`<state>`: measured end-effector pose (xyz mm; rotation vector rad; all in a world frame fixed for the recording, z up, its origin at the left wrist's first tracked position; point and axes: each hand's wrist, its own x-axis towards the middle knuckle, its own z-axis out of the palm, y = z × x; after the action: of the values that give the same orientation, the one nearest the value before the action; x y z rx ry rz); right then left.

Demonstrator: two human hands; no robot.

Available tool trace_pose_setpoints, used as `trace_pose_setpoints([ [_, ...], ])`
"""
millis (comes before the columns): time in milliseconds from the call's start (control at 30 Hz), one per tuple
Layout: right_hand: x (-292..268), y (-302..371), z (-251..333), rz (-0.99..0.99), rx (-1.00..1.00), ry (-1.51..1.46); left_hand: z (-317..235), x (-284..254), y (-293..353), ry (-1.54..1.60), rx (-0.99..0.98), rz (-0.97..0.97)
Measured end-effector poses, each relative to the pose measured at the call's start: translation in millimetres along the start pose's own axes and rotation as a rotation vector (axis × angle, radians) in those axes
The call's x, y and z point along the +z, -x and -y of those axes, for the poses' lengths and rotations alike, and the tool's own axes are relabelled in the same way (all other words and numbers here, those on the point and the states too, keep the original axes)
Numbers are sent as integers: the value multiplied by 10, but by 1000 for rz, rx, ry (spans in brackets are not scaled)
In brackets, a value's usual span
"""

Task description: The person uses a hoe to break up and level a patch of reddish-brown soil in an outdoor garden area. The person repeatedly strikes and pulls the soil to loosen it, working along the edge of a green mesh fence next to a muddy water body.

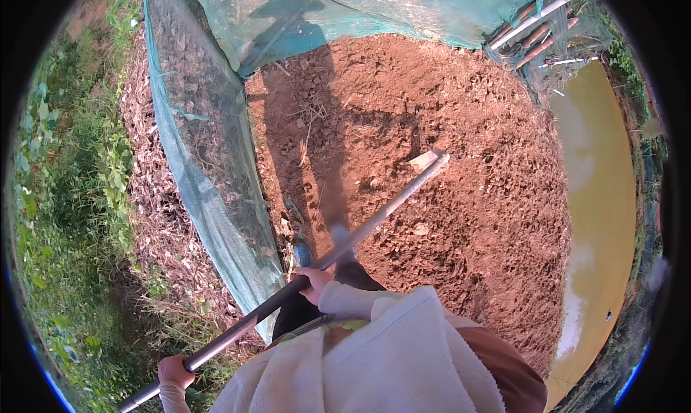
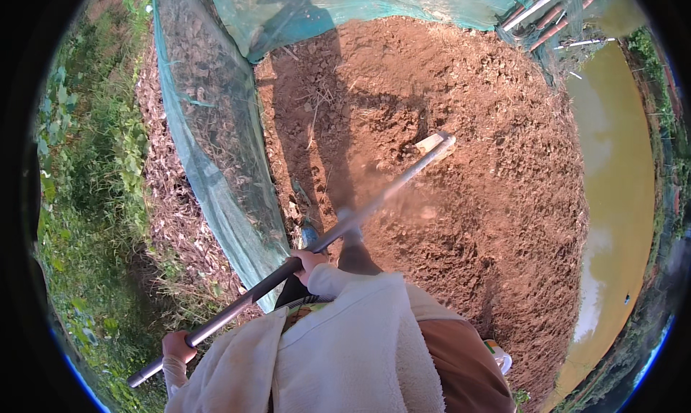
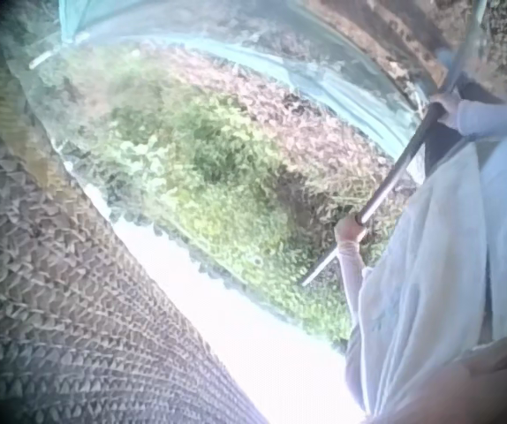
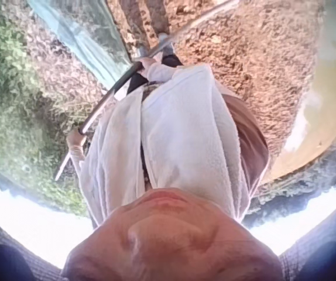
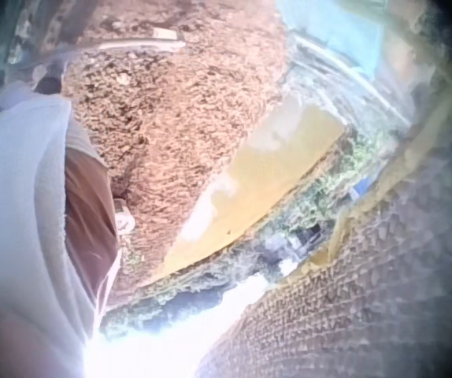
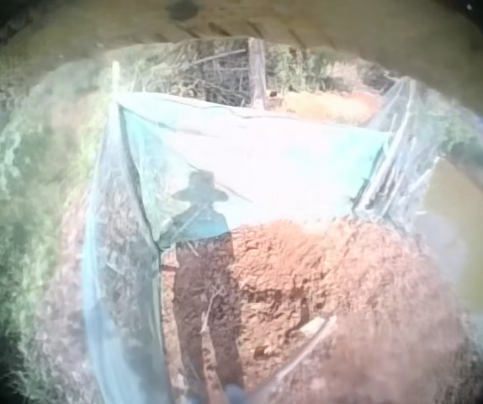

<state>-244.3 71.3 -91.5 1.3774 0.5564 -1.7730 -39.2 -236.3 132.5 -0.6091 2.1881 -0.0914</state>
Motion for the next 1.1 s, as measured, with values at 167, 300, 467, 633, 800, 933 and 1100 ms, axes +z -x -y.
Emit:
trace_pose_setpoints([
  [167,-97,36,392,-41,-193,-93,-410,252,-363,15,72,-76],
  [300,-253,410,1294,126,-431,-97,-1223,394,-862,156,290,-140],
  [467,-280,806,2554,-22,-871,-147,-2696,-189,-1045,252,552,-48],
  [633,-533,415,3353,-211,-824,-110,-3202,-679,-874,306,667,109],
  [800,-933,-676,2388,-365,-699,-58,-2410,-671,-668,103,444,140],
  [933,-639,-374,1045,-14,-404,-39,-1363,-225,-372,8,217,55],
  [1100,-436,-86,822,-112,-191,-182,-1215,-54,-299,1,123,-23],
])
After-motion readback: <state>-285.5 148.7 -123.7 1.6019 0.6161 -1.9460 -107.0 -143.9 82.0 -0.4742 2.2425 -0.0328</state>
